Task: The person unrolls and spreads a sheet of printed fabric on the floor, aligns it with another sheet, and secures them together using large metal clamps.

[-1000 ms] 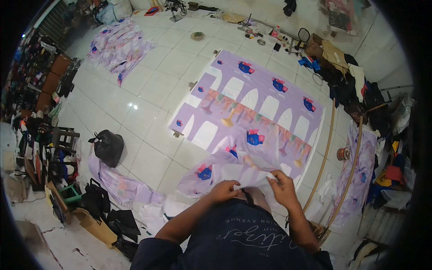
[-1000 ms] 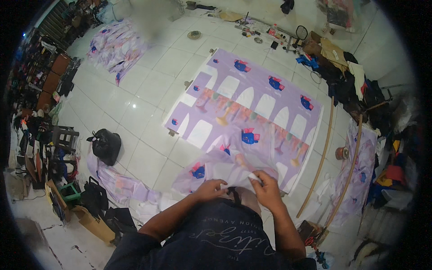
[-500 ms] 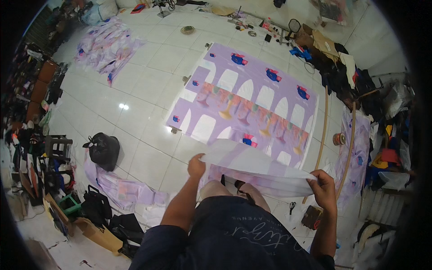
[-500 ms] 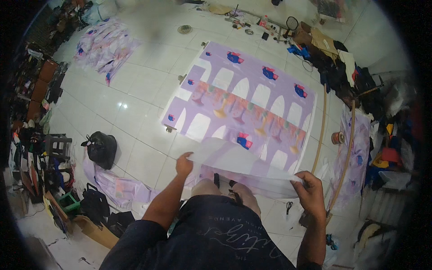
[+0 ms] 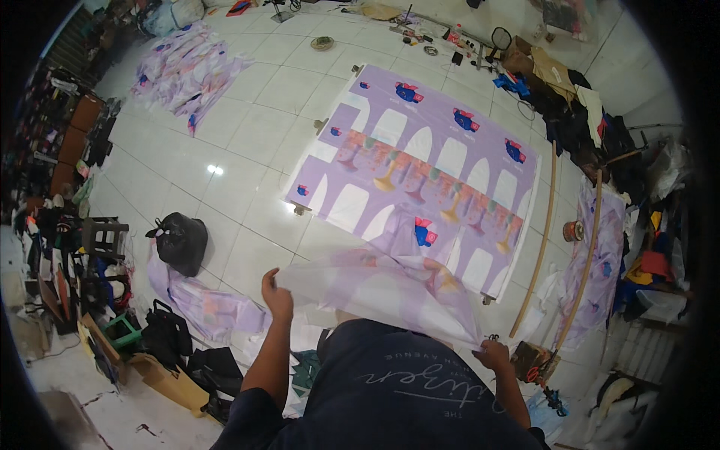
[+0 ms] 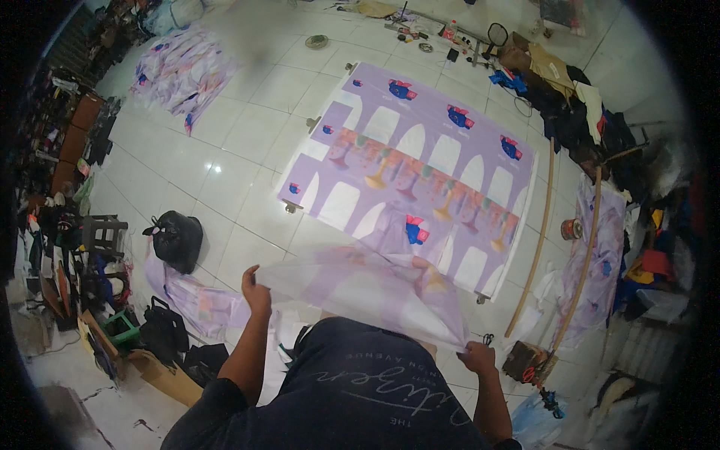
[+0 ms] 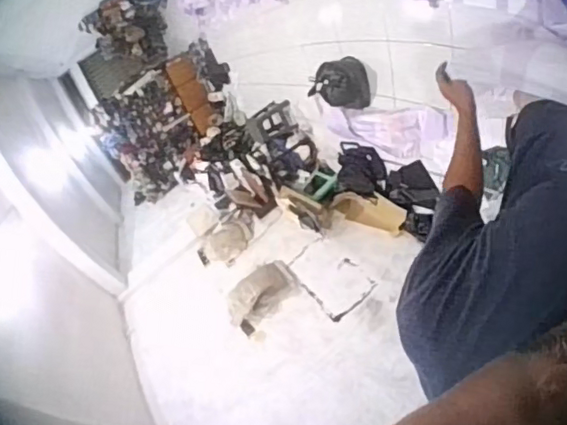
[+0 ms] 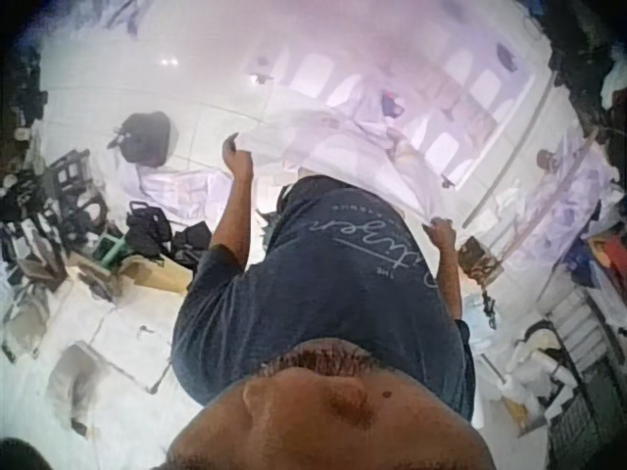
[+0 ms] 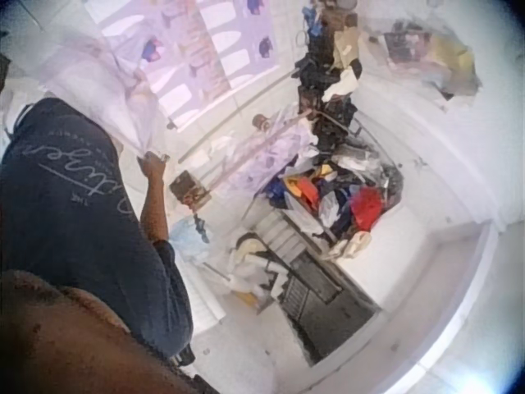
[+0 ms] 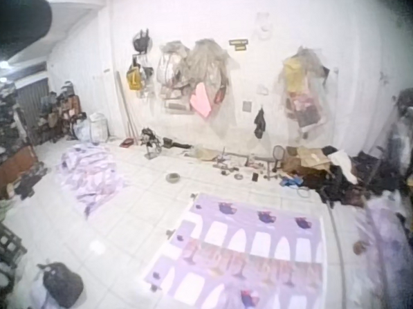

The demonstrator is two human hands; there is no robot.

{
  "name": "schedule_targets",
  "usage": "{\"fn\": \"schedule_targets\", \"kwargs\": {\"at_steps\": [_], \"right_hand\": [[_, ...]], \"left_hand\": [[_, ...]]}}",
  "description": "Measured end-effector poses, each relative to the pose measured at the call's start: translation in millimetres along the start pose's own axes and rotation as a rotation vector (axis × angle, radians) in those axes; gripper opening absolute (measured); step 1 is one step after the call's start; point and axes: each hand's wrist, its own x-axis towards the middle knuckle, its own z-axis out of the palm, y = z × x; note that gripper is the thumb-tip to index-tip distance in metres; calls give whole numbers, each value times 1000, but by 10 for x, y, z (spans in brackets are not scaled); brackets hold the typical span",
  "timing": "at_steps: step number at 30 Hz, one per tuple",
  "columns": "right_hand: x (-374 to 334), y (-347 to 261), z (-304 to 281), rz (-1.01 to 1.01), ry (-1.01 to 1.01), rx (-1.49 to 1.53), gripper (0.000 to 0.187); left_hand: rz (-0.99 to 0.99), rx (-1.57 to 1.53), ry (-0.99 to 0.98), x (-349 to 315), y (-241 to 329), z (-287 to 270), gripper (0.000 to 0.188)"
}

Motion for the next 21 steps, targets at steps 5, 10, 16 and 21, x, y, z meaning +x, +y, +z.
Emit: {"fn": "schedule_targets", "kwargs": {"at_steps": [5,10,16,21], "right_hand": [[87,589,579,-140,576,511,17],[225,449,-270,80,779,1182,17],[-130,822,-634,-211,23,390,42],[-324,956,594,-20,-342,122,64]], "left_hand": [[231,482,-75,-83,73,-299,44],[555,745,-228,106,641,-363,35],[486,1075,-747,256,1073,-417,40],[335,1191,-897,289,476,-1042,27]]}}
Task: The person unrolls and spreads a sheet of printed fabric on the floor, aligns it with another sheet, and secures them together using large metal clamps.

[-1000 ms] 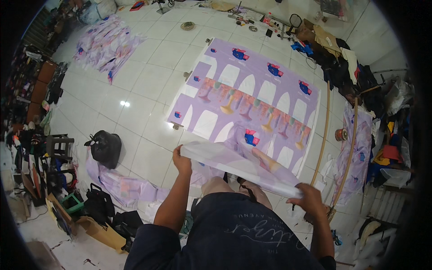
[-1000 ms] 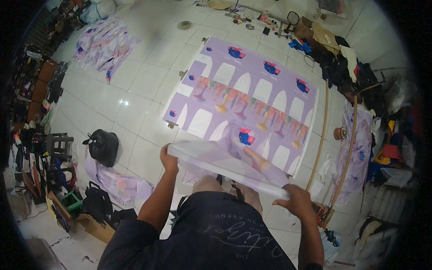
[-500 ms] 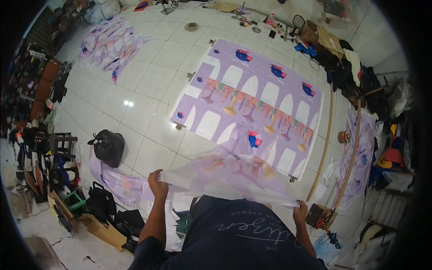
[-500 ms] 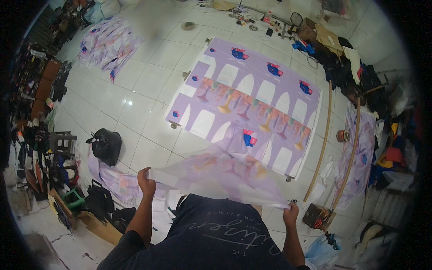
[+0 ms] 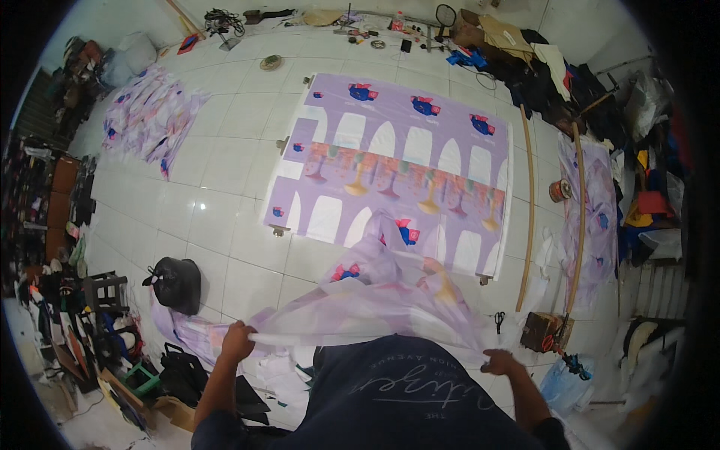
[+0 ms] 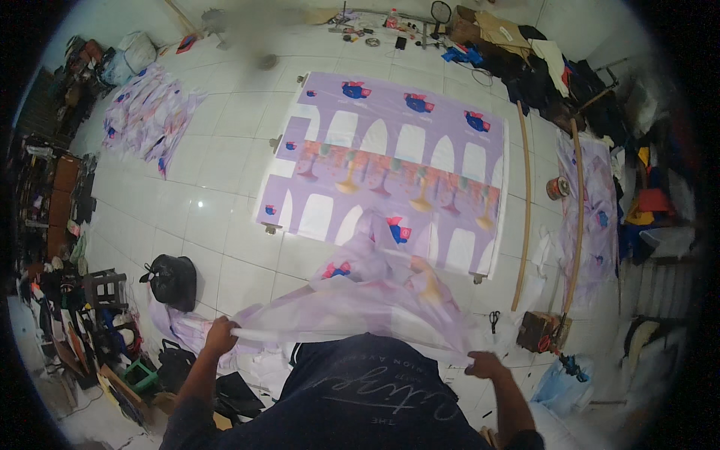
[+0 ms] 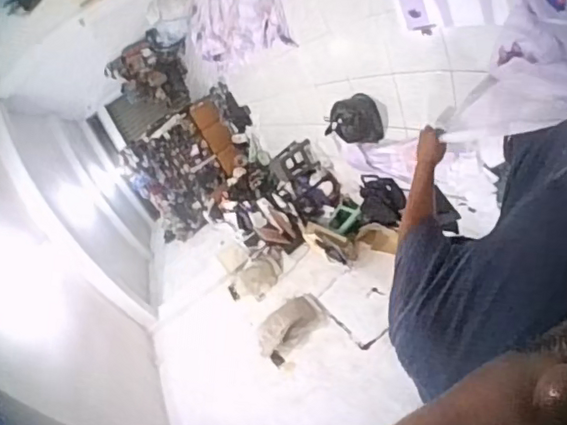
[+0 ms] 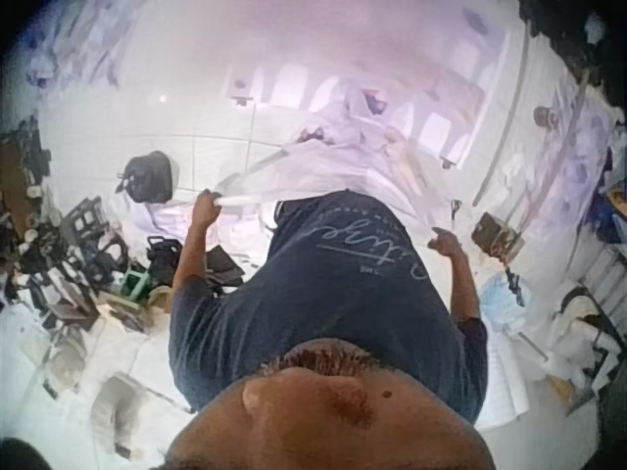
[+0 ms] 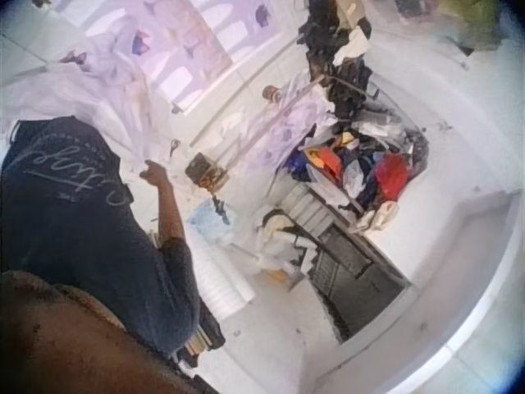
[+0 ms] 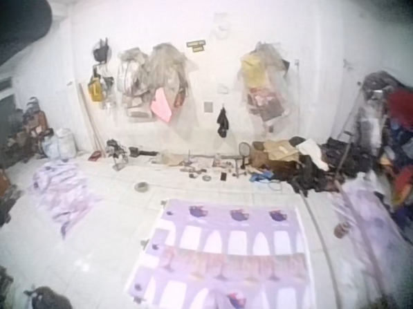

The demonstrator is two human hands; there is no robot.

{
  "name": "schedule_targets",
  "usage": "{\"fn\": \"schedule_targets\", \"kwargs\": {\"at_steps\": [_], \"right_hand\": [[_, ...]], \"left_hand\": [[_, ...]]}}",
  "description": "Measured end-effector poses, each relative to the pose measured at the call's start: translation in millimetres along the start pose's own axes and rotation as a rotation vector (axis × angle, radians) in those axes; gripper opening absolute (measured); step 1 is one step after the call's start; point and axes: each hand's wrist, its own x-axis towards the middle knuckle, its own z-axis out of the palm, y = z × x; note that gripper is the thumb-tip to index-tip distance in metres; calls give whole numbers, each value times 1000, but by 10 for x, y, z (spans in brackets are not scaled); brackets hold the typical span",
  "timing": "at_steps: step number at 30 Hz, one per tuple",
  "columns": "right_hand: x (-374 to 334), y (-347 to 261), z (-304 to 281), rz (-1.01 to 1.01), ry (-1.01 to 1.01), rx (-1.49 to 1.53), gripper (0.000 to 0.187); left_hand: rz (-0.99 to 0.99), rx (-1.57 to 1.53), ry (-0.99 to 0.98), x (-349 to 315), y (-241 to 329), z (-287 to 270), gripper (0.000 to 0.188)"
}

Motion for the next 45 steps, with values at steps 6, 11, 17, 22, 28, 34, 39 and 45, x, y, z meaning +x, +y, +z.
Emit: {"fn": "schedule_targets", "kwargs": {"at_steps": [6,11,17,22,28,34,39,45], "right_hand": [[-195,350,1219,67,-88,196,68],[-173,1031,1414,200,85,93,51],[885,1214,-168,301,1075,1790,31],[1821,1850,-1895,222,1075,1865,48],[1888,2452,-4309,243,1222,991,50],[946,2482,-6009,256,1616,403,52],[-81,2582,-6828,175,1773,318,50],[-1298,2467,-7369,282,2019,111,46]], "left_hand": [[35,-115,214,-297,-103,550,17],[-286,-93,296,-90,109,499,13],[-267,-53,570,1101,442,-140,32],[-55,-73,667,2942,1025,-975,36],[-21,55,903,4424,1915,-2404,36],[61,260,1155,4738,2322,-4045,29],[32,222,1220,4696,2664,-5168,33],[26,269,1488,4452,2413,-6068,41]]}}
